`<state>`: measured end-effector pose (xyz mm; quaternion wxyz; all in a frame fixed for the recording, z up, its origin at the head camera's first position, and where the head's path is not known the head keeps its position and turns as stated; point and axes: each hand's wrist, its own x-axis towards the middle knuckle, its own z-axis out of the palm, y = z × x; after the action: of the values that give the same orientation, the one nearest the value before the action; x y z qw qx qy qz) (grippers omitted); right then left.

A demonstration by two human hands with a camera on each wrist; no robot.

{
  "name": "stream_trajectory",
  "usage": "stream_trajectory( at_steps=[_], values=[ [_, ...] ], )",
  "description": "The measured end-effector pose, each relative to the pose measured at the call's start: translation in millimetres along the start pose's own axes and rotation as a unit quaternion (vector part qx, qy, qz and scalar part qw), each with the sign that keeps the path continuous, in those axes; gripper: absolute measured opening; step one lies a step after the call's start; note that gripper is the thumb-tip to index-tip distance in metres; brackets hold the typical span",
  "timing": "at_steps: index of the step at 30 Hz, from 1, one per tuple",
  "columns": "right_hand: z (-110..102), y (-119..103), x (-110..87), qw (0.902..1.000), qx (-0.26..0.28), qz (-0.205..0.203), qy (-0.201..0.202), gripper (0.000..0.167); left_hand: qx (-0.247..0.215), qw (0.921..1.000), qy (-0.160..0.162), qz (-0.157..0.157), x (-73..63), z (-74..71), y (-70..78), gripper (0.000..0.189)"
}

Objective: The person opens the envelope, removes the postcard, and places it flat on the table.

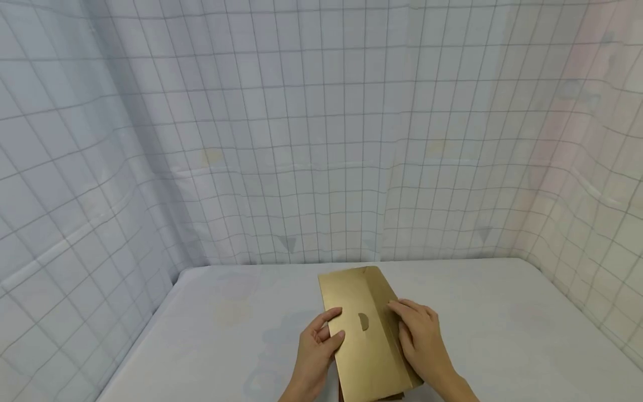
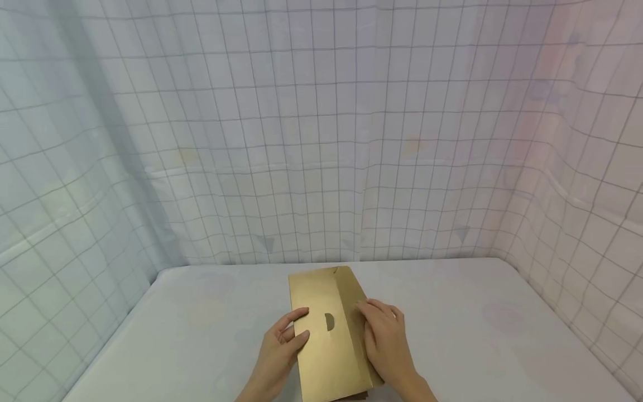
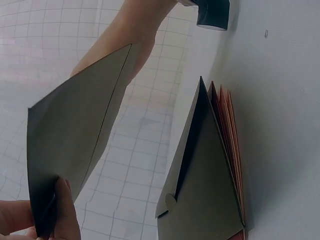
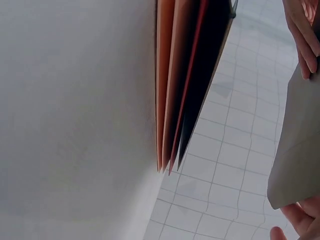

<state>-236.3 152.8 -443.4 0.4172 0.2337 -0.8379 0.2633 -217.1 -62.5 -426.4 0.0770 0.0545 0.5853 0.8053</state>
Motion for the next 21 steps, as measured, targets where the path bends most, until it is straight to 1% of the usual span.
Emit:
stream_trajectory(
  at_steps=[4, 8, 12, 15, 16, 17, 18, 19, 20, 21],
  values=[
    [1.0, -0.7, -1.6, 0.9999, 0.005, 0.001, -0.009, 0.042, 0.002, 1.0, -0.008, 0.005, -0.6, 0.7, 1.6, 0.049],
    [2.8, -2.1, -1.9, 0.9996, 0.03, 0.001, -0.001, 0.042, 0.003, 0.9999, -0.014, 0.007, -1.1, 1.2, 1.7, 0.05],
    [4.2, -5.2, -1.4, 0.997, 0.076, 0.007, 0.005, 0.044, 0.005, 0.9998, -0.016, 0.009, -1.4, 1.5, 1.6, 0.05],
    [3.8, -7.9, -0.9, 0.9918, 0.124, 0.031, -0.009, 0.041, 0.006, 0.9998, -0.018, 0.01, -1.1, 1.9, 1.9, 0.05],
    [3.1, -8.7, -0.9, 0.9874, 0.15, 0.048, -0.02, 0.038, 0.007, 0.9998, -0.019, 0.009, -1.0, 1.9, 1.9, 0.05],
    [2.4, -9.1, -0.8, 0.9799, 0.181, 0.076, -0.035, 0.035, 0.007, 0.9997, -0.02, 0.009, -0.9, 1.9, 1.9, 0.05],
    [1.5, -9.3, -0.4, 0.9693, 0.215, 0.108, -0.049, 0.032, 0.008, 0.9997, -0.021, 0.008, -0.9, 1.9, 1.9, 0.05],
    [0.3, -9.4, 0.0, 0.9555, 0.25, 0.143, -0.064, 0.03, 0.009, 0.9997, -0.023, 0.007, -0.8, 1.9, 1.9, 0.05],
    [-1.0, -9.1, 0.6, 0.939, 0.283, 0.178, -0.079, 0.028, 0.01, 0.9996, -0.024, 0.006, -0.8, 1.8, 1.9, 0.05],
    [-2.4, -8.8, 1.1, 0.9204, 0.314, 0.214, -0.092, 0.027, 0.012, 0.9996, -0.026, 0.006, -0.9, 1.8, 1.9, 0.05]
  ],
)
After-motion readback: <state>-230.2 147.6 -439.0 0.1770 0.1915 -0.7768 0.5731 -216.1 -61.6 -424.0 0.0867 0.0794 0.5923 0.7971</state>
